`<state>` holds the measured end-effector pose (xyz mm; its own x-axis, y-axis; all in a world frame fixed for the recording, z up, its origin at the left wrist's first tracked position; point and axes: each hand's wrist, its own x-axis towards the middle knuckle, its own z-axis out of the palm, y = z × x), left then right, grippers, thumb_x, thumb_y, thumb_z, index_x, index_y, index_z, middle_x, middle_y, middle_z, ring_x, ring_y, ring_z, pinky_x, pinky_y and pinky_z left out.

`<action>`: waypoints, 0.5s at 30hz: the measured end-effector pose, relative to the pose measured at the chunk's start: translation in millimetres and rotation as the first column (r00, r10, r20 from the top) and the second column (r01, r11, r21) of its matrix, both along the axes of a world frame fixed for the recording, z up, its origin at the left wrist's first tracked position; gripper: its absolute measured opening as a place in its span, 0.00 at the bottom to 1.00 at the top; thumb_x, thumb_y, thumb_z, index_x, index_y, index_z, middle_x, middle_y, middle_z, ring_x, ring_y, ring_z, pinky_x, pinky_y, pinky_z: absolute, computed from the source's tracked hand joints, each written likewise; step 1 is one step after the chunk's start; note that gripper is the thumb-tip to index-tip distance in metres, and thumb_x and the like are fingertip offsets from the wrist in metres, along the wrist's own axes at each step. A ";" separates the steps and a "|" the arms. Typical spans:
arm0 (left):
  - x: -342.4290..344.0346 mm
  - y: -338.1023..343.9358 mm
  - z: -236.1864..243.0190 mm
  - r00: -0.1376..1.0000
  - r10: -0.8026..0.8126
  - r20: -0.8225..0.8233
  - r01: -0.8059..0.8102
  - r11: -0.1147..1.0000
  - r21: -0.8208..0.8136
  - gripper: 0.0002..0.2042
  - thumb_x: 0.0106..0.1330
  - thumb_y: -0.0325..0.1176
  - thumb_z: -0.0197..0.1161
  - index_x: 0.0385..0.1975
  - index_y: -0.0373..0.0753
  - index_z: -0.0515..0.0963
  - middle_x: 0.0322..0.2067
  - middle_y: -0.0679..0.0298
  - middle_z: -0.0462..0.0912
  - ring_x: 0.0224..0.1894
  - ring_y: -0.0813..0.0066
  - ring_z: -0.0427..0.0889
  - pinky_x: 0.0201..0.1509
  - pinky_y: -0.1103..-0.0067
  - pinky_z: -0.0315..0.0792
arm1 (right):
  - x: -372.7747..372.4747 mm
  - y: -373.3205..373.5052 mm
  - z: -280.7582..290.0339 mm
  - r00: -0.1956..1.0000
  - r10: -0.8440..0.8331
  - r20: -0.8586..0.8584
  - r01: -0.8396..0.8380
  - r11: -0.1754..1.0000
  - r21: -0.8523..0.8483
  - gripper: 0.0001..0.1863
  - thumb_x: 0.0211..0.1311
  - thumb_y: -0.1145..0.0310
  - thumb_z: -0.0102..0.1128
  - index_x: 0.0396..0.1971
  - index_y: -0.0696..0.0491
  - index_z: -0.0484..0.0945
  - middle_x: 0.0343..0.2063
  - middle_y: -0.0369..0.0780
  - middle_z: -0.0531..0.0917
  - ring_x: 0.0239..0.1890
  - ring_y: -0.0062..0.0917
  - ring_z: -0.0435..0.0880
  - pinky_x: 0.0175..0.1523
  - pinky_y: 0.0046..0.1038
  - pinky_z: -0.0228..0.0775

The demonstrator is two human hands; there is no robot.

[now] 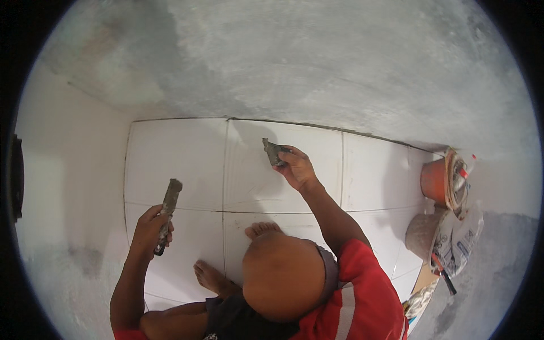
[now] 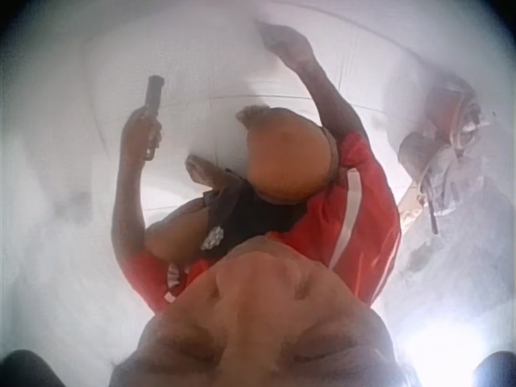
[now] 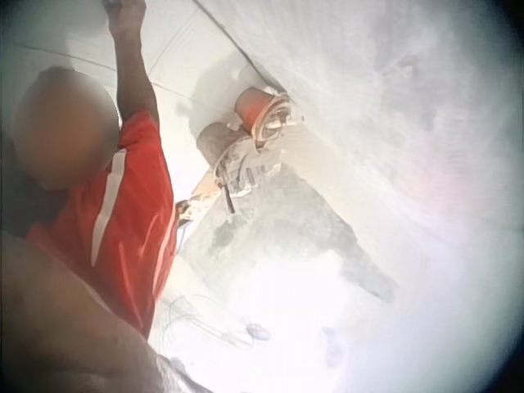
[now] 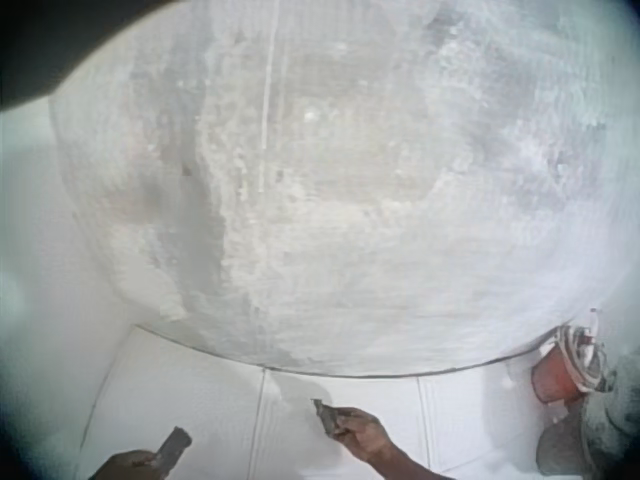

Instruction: The person kneels on a tiled floor and uses a small trowel to apply grout from a bucket into the gaps between white floor tiles. They repeatedly scoop grout and spread it along the seams, smoothing the surface with the tool.

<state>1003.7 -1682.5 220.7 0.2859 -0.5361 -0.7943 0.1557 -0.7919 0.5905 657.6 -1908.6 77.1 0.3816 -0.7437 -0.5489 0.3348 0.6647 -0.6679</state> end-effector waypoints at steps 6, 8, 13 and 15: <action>-1.0 1.6 4.5 1.000 -0.016 -0.019 0.016 1.000 -0.014 0.16 0.70 0.33 0.55 0.54 0.36 0.75 0.25 0.64 0.79 0.19 0.78 0.78 0.20 0.80 0.72 | -56.1 -6.2 3.4 0.959 -0.235 -0.161 0.226 0.972 -0.072 0.15 0.63 0.73 0.61 0.49 0.58 0.76 0.41 0.41 0.84 0.41 0.28 0.82 0.47 0.36 0.77; -1.5 1.3 5.8 0.999 -0.023 -0.029 0.023 1.000 -0.013 0.16 0.70 0.33 0.55 0.54 0.36 0.75 0.25 0.64 0.79 0.19 0.79 0.78 0.20 0.80 0.72 | -58.1 -16.4 -2.9 0.935 -0.282 -0.215 0.255 0.956 -0.146 0.14 0.63 0.73 0.61 0.49 0.58 0.76 0.40 0.41 0.84 0.40 0.27 0.83 0.44 0.34 0.77; -3.4 2.8 9.4 0.999 -0.007 -0.037 0.007 1.000 -0.003 0.15 0.71 0.32 0.54 0.54 0.36 0.74 0.25 0.63 0.79 0.19 0.78 0.78 0.20 0.80 0.72 | -32.6 -49.8 -23.2 0.675 -0.373 -0.637 0.101 0.901 -0.421 0.09 0.60 0.71 0.65 0.36 0.60 0.82 0.29 0.38 0.84 0.30 0.25 0.82 0.38 0.30 0.77; -2.1 5.0 9.1 1.000 -0.009 -0.017 0.009 1.000 0.008 0.15 0.71 0.32 0.54 0.54 0.36 0.74 0.25 0.63 0.79 0.19 0.78 0.78 0.20 0.80 0.72 | -16.6 -55.9 -32.1 0.444 -0.434 -0.784 -0.138 0.831 -0.539 0.12 0.56 0.66 0.68 0.31 0.62 0.84 0.23 0.44 0.84 0.27 0.35 0.84 0.37 0.36 0.76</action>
